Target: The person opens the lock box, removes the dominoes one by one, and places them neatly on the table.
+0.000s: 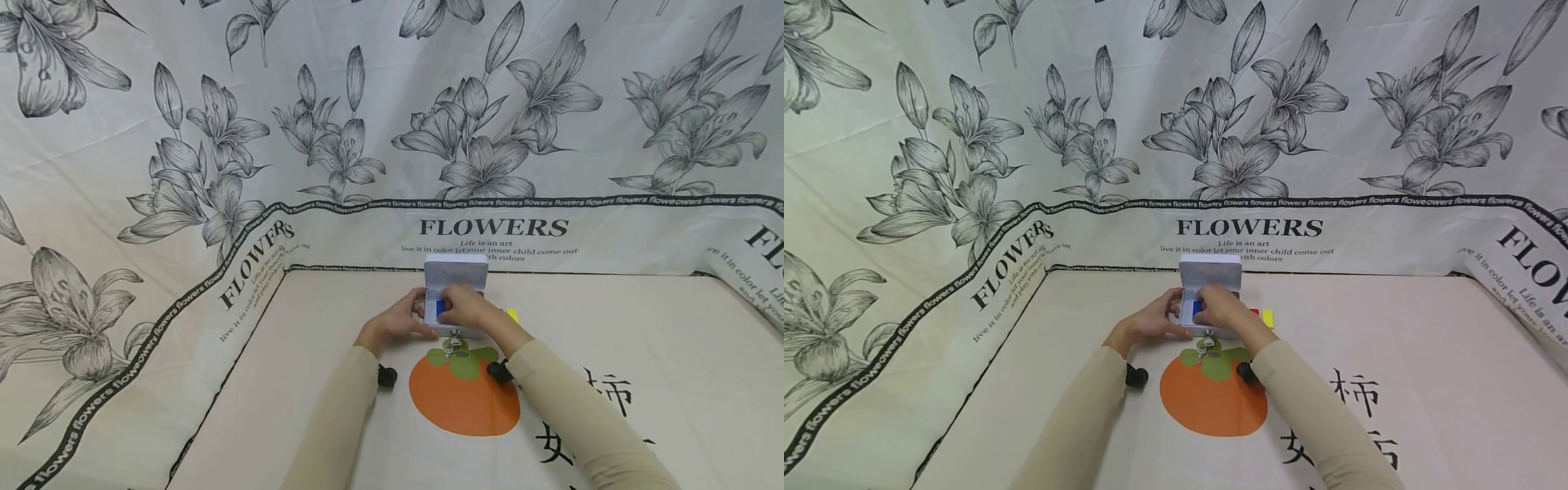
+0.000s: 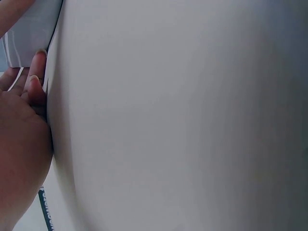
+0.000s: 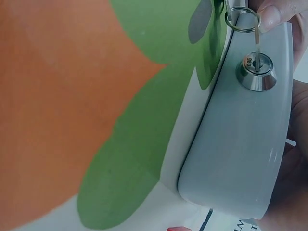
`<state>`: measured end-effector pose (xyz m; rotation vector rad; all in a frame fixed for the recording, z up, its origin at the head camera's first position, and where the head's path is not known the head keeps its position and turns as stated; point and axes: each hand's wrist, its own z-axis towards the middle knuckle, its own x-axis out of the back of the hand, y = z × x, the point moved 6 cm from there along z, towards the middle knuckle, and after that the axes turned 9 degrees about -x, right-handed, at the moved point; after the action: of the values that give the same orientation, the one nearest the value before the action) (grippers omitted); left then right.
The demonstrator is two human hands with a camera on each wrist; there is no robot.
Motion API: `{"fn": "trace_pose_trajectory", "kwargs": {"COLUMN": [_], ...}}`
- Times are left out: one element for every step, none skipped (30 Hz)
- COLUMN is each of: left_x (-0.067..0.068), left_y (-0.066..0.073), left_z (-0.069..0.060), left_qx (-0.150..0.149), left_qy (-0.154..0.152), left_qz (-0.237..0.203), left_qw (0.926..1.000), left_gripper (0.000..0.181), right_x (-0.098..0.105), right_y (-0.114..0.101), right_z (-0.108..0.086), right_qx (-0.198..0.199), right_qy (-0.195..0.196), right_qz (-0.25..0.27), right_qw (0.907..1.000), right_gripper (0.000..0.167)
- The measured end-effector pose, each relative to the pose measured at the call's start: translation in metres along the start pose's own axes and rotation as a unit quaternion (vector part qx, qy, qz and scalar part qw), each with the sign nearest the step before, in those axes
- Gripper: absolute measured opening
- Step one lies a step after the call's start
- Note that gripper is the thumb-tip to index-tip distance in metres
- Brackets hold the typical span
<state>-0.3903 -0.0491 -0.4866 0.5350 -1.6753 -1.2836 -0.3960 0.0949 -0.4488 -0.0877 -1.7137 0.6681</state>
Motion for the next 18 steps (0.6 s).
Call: {"fn": "trace_pose_trajectory", "kwargs": {"left_x": [-0.0002, -0.0003, -0.0003, -0.0003, -0.0003, -0.0002, -0.0002, -0.0002, -0.0001, -0.0001, 0.0, 0.0, -0.0001, -0.0001, -0.0001, -0.0001, -0.0001, -0.0002], "left_y": [-0.0002, -0.0001, -0.0004, -0.0003, -0.0002, 0.0, 0.0002, 0.0004, 0.0005, 0.0007, 0.0009, 0.0011, 0.0013, 0.0014, 0.0015, 0.0017, 0.0017, 0.0014], "left_z": [0.0, -0.0002, -0.0001, -0.0002, -0.0003, -0.0005, -0.0007, -0.0008, -0.0008, -0.0008, -0.0008, -0.0008, -0.0008, -0.0008, -0.0007, -0.0007, -0.0007, -0.0006], "left_qx": [0.0, 0.0, -0.001, -0.001, -0.002, -0.002, -0.002, -0.002, -0.002, -0.002, -0.003, -0.003, -0.004, -0.005, -0.006, -0.006, -0.006, -0.005], "left_qy": [0.0, 0.0, -0.001, -0.001, 0.0, 0.0, 0.0, 0.0, 0.0, -0.001, -0.002, -0.003, -0.004, -0.005, -0.007, -0.008, -0.008, -0.008], "left_qz": [0.0, 0.001, 0.002, 0.002, 0.002, 0.002, 0.002, 0.002, 0.003, 0.004, 0.005, 0.006, 0.007, 0.007, 0.007, 0.007, 0.006, 0.005], "left_qw": [1.0, 1.0, 1.0, 1.0, 1.0, 1.0, 1.0, 1.0, 1.0, 1.0, 1.0, 1.0, 1.0, 1.0, 0.9999, 0.9999, 0.9999, 0.9999], "left_gripper": [0.099, 0.099, 0.1, 0.1, 0.099, 0.099, 0.099, 0.099, 0.099, 0.1, 0.1, 0.1, 0.101, 0.101, 0.101, 0.101, 0.101, 0.101], "right_x": [0.0, 0.0001, 0.0002, 0.0001, 0.0, -0.0001, -0.0003, -0.0005, -0.0006, -0.0008, -0.0008, -0.0006, -0.0006, -0.0004, -0.0003, -0.0001, 0.0, 0.0], "right_y": [0.0001, 0.0003, 0.0004, 0.0004, 0.0007, 0.001, 0.001, 0.001, 0.0008, 0.0006, 0.0002, -0.0003, -0.0006, -0.0012, -0.0016, -0.002, -0.0024, -0.0028], "right_z": [0.0004, 0.0007, 0.0011, 0.0015, 0.002, 0.0021, 0.002, 0.0021, 0.0021, 0.002, 0.0019, 0.0016, 0.0016, 0.0015, 0.0013, 0.001, 0.0009, 0.0007], "right_qx": [0.0, 0.0, 0.0, 0.0, -0.001, -0.004, -0.006, -0.008, -0.009, -0.011, -0.014, -0.014, -0.014, -0.015, -0.015, -0.015, -0.014, -0.014], "right_qy": [0.0, 0.0, 0.0, 0.0, 0.001, 0.002, 0.002, 0.003, 0.004, 0.004, 0.004, 0.004, 0.005, 0.006, 0.006, 0.007, 0.009, 0.009], "right_qz": [0.0, 0.0, 0.0, 0.001, 0.002, 0.002, 0.002, 0.002, 0.002, 0.002, 0.003, 0.002, 0.003, 0.003, 0.003, 0.003, 0.002, 0.001], "right_qw": [1.0, 1.0, 1.0, 1.0, 1.0, 1.0, 1.0, 1.0, 0.9999, 0.9999, 0.9999, 0.9999, 0.9999, 0.9999, 0.9999, 0.9999, 0.9999, 0.9999], "right_gripper": [0.019, 0.019, 0.018, 0.018, 0.019, 0.019, 0.019, 0.02, 0.021, 0.022, 0.023, 0.023, 0.025, 0.025, 0.026, 0.027, 0.027, 0.027]}}
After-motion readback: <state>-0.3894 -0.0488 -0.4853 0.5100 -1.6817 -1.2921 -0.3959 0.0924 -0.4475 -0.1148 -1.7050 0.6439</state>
